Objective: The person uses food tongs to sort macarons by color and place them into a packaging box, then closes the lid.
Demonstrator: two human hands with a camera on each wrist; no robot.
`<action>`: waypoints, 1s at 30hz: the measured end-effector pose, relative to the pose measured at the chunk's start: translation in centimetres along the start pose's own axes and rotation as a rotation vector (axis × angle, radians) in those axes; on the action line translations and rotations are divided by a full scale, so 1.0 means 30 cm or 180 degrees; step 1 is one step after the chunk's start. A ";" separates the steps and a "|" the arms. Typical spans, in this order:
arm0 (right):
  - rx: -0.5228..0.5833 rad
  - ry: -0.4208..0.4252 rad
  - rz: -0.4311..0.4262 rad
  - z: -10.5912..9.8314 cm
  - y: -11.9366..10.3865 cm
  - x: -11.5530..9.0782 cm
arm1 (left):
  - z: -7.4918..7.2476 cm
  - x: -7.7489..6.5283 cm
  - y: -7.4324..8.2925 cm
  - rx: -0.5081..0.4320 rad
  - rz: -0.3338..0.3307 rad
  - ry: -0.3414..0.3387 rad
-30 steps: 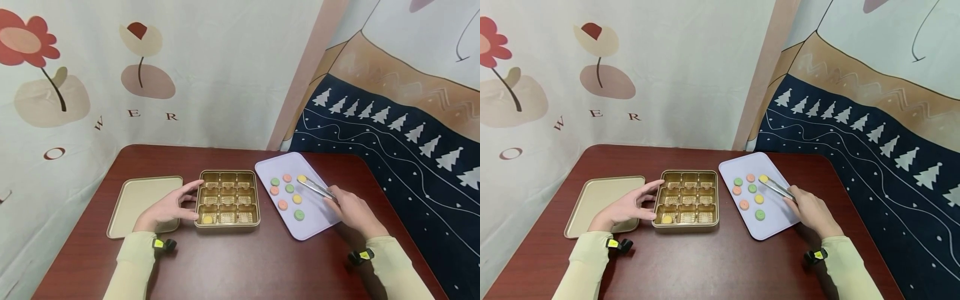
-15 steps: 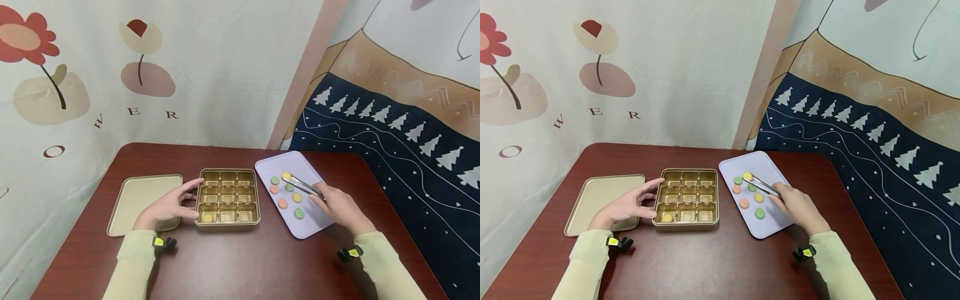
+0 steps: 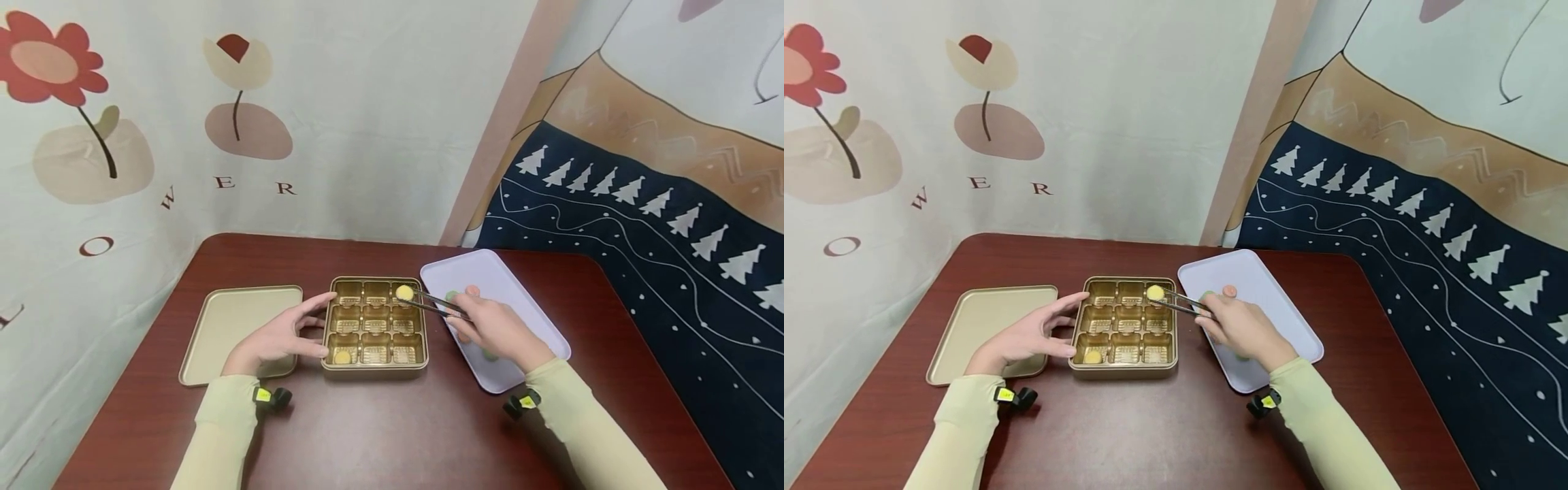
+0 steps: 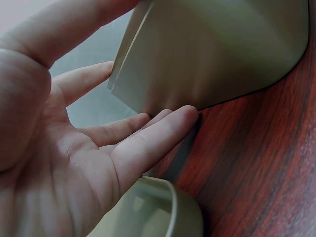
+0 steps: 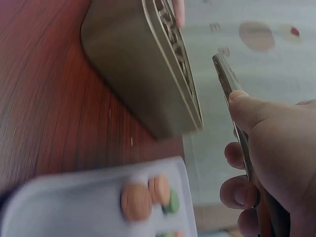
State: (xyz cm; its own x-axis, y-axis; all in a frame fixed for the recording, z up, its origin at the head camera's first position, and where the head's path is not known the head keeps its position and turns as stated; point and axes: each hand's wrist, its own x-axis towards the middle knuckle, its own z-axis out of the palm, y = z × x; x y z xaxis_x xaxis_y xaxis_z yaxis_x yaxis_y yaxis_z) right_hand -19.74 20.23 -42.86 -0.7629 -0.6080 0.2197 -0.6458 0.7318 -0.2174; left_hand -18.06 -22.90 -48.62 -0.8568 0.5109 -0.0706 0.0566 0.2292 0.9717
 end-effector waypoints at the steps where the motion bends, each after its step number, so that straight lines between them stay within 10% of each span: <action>1: -0.0005 -0.0009 -0.0053 0.006 -0.014 0.014 | -0.001 0.001 -0.001 0.0004 0.0016 -0.0005; 15: -0.0154 -0.0104 -0.0720 0.077 -0.157 0.150 | 0.002 -0.002 -0.002 0.0046 0.0049 0.0011; 30: -0.0299 -0.0243 -0.0658 0.070 -0.183 0.147 | 0.004 0.002 -0.005 0.0079 0.0004 0.0039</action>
State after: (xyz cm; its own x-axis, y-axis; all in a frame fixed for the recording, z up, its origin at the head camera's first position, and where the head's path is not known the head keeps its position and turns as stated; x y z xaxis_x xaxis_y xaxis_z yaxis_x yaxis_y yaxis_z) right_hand -19.62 12.89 -42.70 -0.6170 -0.7668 0.1768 -0.7858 0.6127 -0.0850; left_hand -18.05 -22.81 -48.79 -0.8629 0.5010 -0.0664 0.0704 0.2492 0.9659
